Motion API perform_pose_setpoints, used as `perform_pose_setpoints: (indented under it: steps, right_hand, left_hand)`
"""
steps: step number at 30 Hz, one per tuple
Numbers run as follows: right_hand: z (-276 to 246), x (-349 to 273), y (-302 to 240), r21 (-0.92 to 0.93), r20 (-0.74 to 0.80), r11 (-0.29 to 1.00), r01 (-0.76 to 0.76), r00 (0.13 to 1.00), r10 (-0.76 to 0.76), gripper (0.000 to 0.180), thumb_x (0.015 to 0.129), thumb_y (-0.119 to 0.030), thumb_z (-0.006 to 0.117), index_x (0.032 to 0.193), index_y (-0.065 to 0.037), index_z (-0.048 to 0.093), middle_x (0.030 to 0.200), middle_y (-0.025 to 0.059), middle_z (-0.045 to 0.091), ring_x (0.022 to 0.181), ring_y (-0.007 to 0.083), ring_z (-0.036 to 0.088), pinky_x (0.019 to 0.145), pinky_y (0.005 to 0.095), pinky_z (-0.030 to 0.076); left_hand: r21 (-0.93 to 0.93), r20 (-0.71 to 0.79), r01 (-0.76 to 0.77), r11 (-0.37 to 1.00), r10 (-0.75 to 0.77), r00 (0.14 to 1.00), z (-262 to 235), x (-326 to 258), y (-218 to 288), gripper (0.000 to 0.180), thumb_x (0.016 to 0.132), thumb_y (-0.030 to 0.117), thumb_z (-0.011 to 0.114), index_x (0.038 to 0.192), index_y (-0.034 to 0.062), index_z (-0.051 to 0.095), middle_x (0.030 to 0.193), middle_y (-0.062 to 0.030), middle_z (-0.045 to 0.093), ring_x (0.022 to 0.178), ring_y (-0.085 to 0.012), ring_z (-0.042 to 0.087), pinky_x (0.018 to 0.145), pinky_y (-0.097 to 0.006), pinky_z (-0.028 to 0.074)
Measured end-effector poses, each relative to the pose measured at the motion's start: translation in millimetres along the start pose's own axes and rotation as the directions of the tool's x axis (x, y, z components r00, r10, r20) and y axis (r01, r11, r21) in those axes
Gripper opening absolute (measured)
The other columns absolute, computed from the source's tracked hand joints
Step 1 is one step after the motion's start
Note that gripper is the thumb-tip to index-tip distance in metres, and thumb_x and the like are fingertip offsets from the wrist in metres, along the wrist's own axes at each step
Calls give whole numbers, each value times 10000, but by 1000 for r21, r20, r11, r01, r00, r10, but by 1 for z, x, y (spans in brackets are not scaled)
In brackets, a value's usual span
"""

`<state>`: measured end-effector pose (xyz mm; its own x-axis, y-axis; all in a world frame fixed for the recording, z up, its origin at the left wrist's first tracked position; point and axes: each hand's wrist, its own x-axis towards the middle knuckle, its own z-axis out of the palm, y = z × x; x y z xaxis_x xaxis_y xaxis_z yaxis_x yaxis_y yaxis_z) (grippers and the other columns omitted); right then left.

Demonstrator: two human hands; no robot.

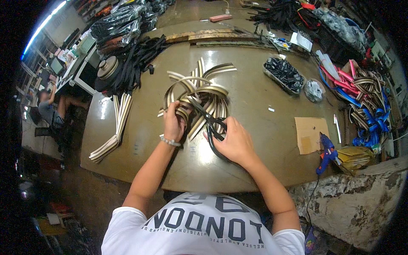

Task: The person cuts a bundle of zippers with scissors, removes a rubber band, and lays the zippers on the table. They then use a hot glue gun to attach a zipper to a black fabric strip, aligning and pressing the pieces together.

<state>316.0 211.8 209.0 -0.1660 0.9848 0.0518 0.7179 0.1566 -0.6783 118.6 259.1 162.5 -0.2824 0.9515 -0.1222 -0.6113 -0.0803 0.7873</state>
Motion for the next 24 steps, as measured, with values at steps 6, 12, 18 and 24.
perform_pose_setpoints:
  steps: [6, 12, 18, 24]
  right_hand:
    - [1, 6, -4, 67, 107, 995, -74, 992, 66, 655, 747, -544, 743, 968, 41, 551, 854, 229, 633, 802, 392, 631, 716, 440, 495]
    - [14, 15, -7, 49, -1, 998, 30, 1000, -30, 557, 735, -474, 781, 888, 12, 555, 760, 162, 623, 667, 289, 610, 631, 378, 479]
    - [19, 14, -10, -31, -121, 980, 199, 972, -201, 485, 774, -413, 763, 895, 21, 583, 813, 189, 632, 708, 354, 623, 650, 420, 493]
    - [22, 8, -6, 12, -121, 989, 151, 982, -148, 433, 779, -396, 761, 832, 13, 630, 767, 191, 638, 676, 369, 639, 626, 432, 505]
  left_hand:
    - [213, 67, -201, 956, 191, 979, -5, -4, -3, 178, 927, 119, 532, 1005, -28, 595, 904, -48, 651, 814, -115, 574, 775, -273, 462]
    - [277, 149, -338, 899, 307, 940, -2, -14, 6, 162, 914, 92, 529, 1004, -30, 586, 913, -33, 635, 791, -100, 555, 742, -249, 456]
    - [216, 133, -278, 936, 254, 958, 5, -18, 15, 163, 908, 130, 561, 990, -6, 597, 931, -52, 616, 867, -162, 570, 832, -292, 439]
    - [60, 40, -115, 992, 113, 993, 5, -17, 5, 128, 912, 119, 570, 968, 5, 572, 965, -82, 615, 885, -170, 610, 810, -306, 502]
